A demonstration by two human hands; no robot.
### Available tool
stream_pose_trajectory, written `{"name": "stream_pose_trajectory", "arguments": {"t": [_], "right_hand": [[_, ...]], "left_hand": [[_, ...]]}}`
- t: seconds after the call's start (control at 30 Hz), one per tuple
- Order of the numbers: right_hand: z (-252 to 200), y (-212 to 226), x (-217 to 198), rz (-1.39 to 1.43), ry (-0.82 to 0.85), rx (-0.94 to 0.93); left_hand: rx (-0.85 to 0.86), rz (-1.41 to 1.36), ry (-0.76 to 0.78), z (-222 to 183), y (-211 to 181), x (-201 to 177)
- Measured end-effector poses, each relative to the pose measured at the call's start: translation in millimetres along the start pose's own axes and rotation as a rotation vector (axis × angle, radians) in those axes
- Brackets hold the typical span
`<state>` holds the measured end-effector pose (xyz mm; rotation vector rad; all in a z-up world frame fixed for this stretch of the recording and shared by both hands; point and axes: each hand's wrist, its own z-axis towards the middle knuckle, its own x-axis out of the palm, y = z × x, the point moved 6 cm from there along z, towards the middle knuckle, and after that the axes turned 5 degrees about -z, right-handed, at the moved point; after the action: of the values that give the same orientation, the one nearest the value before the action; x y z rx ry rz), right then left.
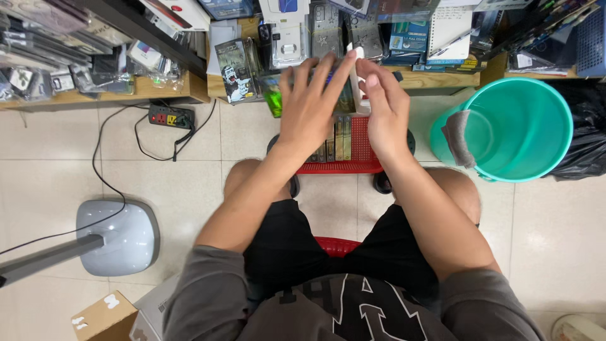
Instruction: The person takes several screen protectors out of a retail box, rubs the surface of one to check its finish, and places them into a red plastic basket.
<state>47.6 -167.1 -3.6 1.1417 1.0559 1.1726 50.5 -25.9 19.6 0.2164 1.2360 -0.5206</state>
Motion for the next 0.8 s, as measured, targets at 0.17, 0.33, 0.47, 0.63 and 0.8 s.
{"name": "stream_pose_trajectory", "arguments": {"t": [0.17,0.33,0.47,0.63,0.8], "right_hand": [[16.1,-35.1,18.3,0.631,-0.109,0.395],[16.3,-15.0,31.9,0.93,-0.097,0.657],[16.1,-40.4,33.8,0.85,-0.004,0.659],[22.4,-43.3,28.1,0.896,0.099,0.571],[31.3,-15.4,-18.2,0.729,-0.073,0.612]], "left_hand": [[0.302,0.512,0.127,38.9,-21.7,-35.2],[0.48,0.792,0.114,48.9,-36.3,-56.3],[0.572,0.742,0.095,52.4,-26.9,-70.8],[0.612,0.756,0.132,59.5,-12.6,-111.7],[0.594,0.526,0.094,67.8,17.3,-158.8]]}}
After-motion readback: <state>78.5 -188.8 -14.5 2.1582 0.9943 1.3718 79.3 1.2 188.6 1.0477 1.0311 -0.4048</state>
